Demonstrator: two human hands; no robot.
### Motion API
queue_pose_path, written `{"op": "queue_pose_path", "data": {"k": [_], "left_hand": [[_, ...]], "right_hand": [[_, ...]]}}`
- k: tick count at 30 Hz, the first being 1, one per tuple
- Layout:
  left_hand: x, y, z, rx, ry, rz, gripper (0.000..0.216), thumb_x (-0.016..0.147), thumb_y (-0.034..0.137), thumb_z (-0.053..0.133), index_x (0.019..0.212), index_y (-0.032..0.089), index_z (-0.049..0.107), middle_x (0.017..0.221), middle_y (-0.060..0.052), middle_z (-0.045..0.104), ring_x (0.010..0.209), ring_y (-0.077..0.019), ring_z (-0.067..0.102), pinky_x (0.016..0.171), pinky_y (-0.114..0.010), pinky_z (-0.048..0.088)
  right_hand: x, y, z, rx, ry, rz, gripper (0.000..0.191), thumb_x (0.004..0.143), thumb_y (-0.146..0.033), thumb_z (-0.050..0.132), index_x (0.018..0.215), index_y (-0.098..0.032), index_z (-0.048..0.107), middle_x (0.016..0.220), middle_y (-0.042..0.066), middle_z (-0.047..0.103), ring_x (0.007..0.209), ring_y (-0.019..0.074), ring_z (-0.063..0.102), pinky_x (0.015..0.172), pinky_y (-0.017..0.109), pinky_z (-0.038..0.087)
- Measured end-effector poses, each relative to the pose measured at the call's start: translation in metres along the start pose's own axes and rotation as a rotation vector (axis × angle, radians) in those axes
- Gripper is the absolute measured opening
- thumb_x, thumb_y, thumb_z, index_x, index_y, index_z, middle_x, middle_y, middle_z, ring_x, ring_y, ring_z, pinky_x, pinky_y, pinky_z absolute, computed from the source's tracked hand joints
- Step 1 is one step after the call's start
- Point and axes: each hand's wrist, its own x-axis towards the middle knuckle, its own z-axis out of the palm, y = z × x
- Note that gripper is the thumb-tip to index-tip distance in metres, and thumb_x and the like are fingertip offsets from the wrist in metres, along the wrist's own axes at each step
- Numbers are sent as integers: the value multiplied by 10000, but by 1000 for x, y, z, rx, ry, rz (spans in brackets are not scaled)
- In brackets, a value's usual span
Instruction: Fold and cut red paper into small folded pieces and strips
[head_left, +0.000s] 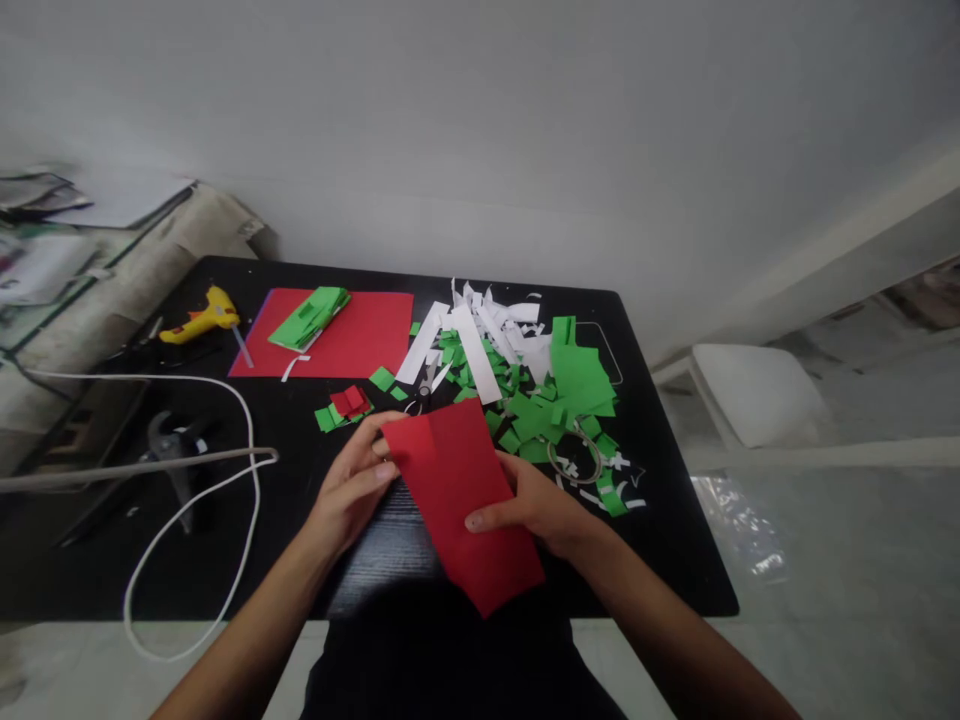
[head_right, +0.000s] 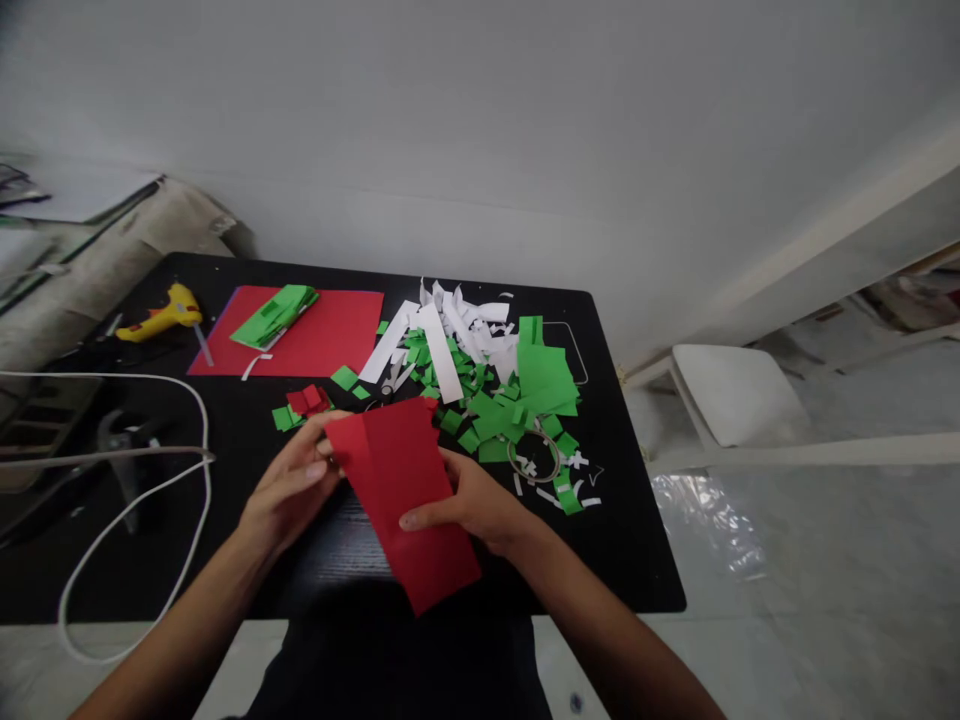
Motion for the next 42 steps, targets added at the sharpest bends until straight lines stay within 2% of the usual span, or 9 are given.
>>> {"op": "queue_pose_path", "data": {"k": [2,6,12,14,17,20,24,29,42], "left_hand": [[2,13,-7,109,-45,-34,537,799,399,835,1276,217,668,986,-77,775,860,-229,730,834,-318,550],[5,40,-10,439,-255,-186,285,820,419,819,949,170,769,831,-64,732,770,-220,677,725,-294,530],[8,51,-3,651,-289,-226,201,819,321,829,715,176,736,665,-1,586,614,-136,505,556,-217,409],[8,48,-3,681,-222,-171,275,845,341,811,664,171,693,627,16,531,580,-114,463,530,-207,369],[6,38,-6,628,-41,-92,346,860,405,805,658,164,661,592,35,487,543,-96,425,511,-203,339],[3,26,-7,543,143,-40,340,872,461,796,756,155,704,631,23,553,566,-104,468,537,-210,375],[-3,13,-4,505,284,6,329,882,454,800,798,152,703,686,18,603,611,-103,500,576,-207,395],[-5,10,1,477,249,-1,302,864,425,823,785,157,706,720,10,661,637,-114,562,603,-212,445],[-5,14,4,451,114,85,135,813,285,870,900,206,802,674,31,683,586,-102,605,596,-212,527]], "right_hand": [[-1,-4,-3,-57,-65,25,650,538,-191,969,1151,-196,753,1077,38,808,956,229,747,879,356,573],[1,-13,-4,-219,-190,67,552,604,-254,949,1126,-197,777,983,5,809,889,199,736,819,310,564],[-1,-24,-10,-259,-265,118,417,706,-319,898,1091,-192,799,967,19,809,862,200,751,812,312,568],[-3,-23,-20,-196,-230,104,444,730,-405,892,1102,-182,800,971,38,808,868,210,760,832,331,570],[-7,-17,-39,-9,-25,22,516,661,-567,913,986,-180,813,899,45,808,842,221,765,811,338,579],[-9,-9,-47,167,98,-112,614,623,-734,870,928,-205,805,966,60,818,972,278,772,897,406,586],[-9,3,-38,201,175,-219,594,601,-586,960,1035,-216,792,1086,65,820,1084,310,757,1022,464,557],[-5,10,-30,-39,338,-301,508,702,-405,960,1135,-196,796,1153,77,818,1107,281,746,1065,436,547],[-12,8,-32,-67,350,-289,383,735,-439,940,1041,-238,828,1107,73,833,1041,309,782,1015,493,597]]}}
